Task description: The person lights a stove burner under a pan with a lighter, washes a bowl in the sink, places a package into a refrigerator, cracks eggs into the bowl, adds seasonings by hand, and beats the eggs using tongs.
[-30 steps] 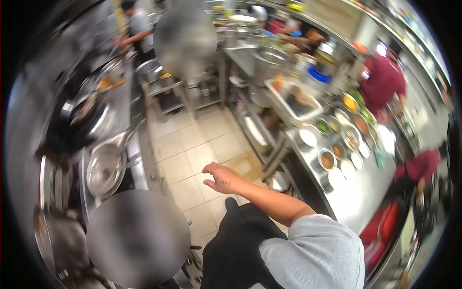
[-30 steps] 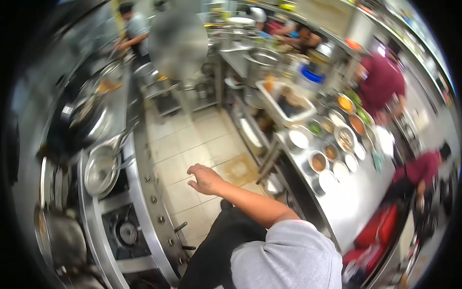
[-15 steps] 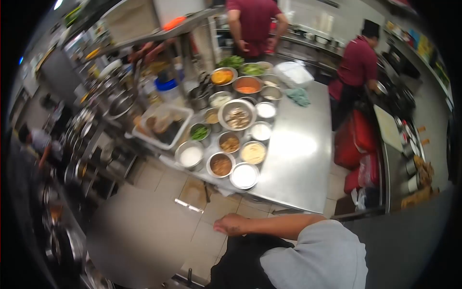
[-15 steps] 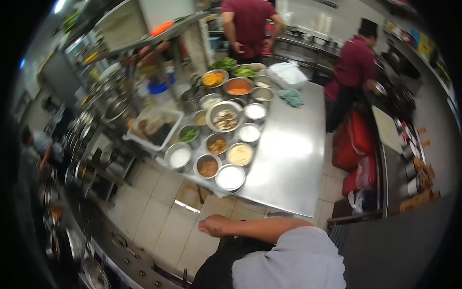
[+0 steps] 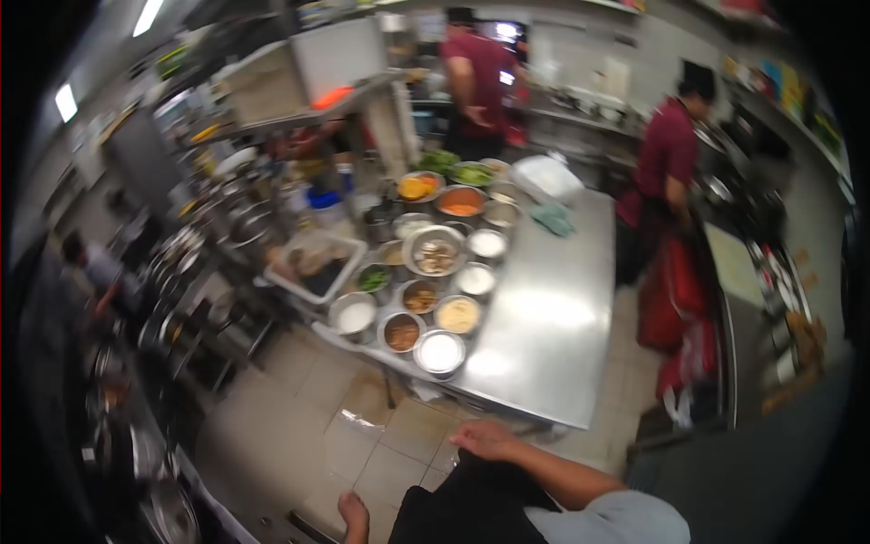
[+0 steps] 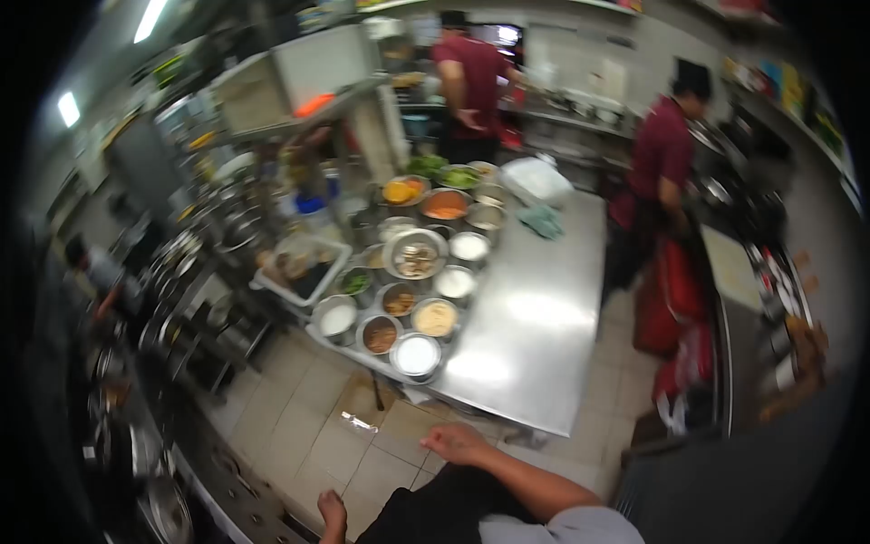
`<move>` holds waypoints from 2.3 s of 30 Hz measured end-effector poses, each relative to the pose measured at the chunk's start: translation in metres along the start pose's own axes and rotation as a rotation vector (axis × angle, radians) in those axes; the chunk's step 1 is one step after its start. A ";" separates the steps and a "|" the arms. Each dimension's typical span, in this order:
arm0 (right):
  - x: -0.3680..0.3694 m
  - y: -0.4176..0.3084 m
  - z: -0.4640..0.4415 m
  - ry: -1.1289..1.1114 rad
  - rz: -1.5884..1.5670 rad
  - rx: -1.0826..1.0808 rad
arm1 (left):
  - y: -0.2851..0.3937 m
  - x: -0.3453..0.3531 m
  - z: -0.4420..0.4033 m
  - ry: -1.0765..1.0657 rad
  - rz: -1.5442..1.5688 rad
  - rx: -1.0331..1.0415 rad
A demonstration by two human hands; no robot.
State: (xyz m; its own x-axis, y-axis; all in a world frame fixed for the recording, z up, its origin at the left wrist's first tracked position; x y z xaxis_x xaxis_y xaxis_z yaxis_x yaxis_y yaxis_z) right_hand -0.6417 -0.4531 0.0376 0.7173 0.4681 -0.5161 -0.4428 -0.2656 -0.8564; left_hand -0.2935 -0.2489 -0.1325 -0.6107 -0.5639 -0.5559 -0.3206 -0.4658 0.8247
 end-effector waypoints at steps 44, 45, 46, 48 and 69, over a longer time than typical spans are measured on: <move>0.283 -0.324 -0.214 -0.353 -0.204 -0.455 | -0.282 -0.028 0.325 2.135 1.747 -0.966; 0.340 -0.299 -0.158 -0.594 -0.188 -0.189 | -0.310 -0.020 0.322 2.223 1.875 -0.828; 0.395 -0.247 -0.113 -0.771 0.054 -0.348 | -0.320 -0.018 0.313 2.192 1.805 -0.662; 0.470 -0.232 0.008 -1.337 0.138 -0.431 | -0.334 -0.013 0.296 2.217 1.896 -0.530; 0.612 -0.224 0.250 -1.556 0.510 -0.914 | -0.317 -0.045 0.286 2.152 1.884 -0.576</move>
State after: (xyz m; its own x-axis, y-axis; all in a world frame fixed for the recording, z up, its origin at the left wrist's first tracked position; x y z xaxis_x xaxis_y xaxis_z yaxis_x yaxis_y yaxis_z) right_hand -0.2380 0.1034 -0.0822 -0.6747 0.3173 -0.6665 0.3353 -0.6726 -0.6597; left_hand -0.3716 0.1189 -0.3394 0.8956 0.2901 0.3372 -0.4180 0.8081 0.4150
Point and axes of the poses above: each hand's wrist, its own z-axis away from the middle knuckle, its own x-axis out of the palm, y = z × x, the point moved 3 cm from there along -z, towards the middle knuckle, and after that the axes turned 5 degrees about y, right-handed, at the moved point
